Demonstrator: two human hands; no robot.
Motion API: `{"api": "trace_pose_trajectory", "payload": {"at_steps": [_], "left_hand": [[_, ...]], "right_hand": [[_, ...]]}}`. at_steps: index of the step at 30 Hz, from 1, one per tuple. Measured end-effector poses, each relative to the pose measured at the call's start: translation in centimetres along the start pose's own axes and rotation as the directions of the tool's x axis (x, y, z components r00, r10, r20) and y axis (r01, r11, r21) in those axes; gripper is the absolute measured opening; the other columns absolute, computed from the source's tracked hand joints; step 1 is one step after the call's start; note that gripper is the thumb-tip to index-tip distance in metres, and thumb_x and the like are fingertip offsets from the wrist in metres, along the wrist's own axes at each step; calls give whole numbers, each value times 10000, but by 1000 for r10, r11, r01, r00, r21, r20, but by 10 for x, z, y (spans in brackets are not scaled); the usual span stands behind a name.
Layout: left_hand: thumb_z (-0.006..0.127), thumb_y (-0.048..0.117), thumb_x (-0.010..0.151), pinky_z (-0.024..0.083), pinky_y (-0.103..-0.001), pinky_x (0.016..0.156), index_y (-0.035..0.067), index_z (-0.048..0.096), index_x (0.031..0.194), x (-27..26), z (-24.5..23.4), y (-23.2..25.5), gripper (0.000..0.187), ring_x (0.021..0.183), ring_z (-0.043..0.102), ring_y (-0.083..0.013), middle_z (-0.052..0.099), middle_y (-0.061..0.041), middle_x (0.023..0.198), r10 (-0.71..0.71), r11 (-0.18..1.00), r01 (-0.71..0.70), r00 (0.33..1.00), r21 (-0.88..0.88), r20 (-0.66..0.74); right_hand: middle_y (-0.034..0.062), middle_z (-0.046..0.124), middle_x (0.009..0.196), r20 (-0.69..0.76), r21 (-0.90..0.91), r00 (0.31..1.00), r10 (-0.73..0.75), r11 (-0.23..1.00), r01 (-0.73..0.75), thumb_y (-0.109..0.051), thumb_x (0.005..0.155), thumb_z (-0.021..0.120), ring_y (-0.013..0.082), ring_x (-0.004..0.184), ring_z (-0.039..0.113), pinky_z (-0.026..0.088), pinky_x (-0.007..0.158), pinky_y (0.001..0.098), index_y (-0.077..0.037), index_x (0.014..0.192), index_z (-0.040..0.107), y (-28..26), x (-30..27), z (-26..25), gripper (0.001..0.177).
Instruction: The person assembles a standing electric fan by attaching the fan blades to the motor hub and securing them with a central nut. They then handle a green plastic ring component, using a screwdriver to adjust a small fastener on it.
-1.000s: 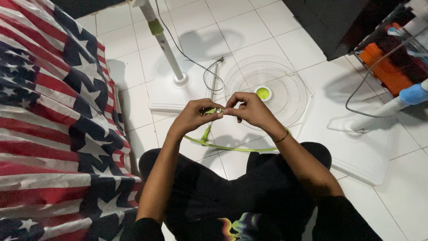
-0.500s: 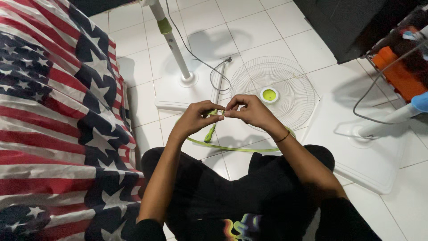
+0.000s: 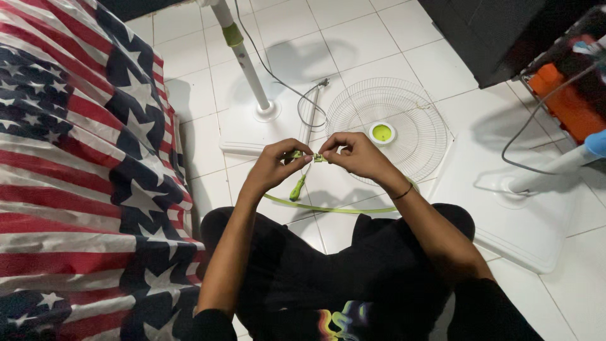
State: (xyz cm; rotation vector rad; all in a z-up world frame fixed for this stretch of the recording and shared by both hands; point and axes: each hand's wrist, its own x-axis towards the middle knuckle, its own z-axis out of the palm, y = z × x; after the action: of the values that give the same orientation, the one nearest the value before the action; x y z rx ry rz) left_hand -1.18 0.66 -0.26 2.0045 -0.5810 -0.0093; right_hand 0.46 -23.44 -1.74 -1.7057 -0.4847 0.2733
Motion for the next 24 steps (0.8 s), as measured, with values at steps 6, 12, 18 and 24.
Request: {"api": "trace_pose_trajectory", "payload": {"at_steps": [6,12,18,24], "left_hand": [[774,190,902,392,-260,542,77,733,961,-2,-1,-5,133,601,422,-72,651,31,757,-27,999,27,999,34,-27],[781,213,898,390,-264,543,81,739,957,-4,-3,-7,150,603,419,-78,633,30,741,-36,998,38,999,57,-36],[776,202,897,385,-263,545,70,730,959,-1,1,-9,153,606,426,-77,641,30,745,-36,999,37,999,30,-41],[751,182,923,391,-260,560,63,715,976,6,2,-13,134,619,435,-75,631,18,750,-16,1000,16,999,19,-40]], "right_hand": [[-54,654,800,-11,-17,1000,8,1000,-8,-155,914,733,-22,530,373,315,471,185,-23,963,735,-1,-1,1,142],[-56,639,779,2,-25,1000,2,1000,-2,-168,917,742,-28,540,366,300,475,183,-32,969,742,-3,1,3,145],[-7,668,764,-53,-277,997,-48,961,31,-217,849,779,59,574,459,401,548,231,-78,1081,763,-17,-4,3,271],[58,774,947,-30,-417,964,-264,880,228,-250,866,776,137,877,710,563,801,309,-61,1076,764,-21,-3,2,283]]}}
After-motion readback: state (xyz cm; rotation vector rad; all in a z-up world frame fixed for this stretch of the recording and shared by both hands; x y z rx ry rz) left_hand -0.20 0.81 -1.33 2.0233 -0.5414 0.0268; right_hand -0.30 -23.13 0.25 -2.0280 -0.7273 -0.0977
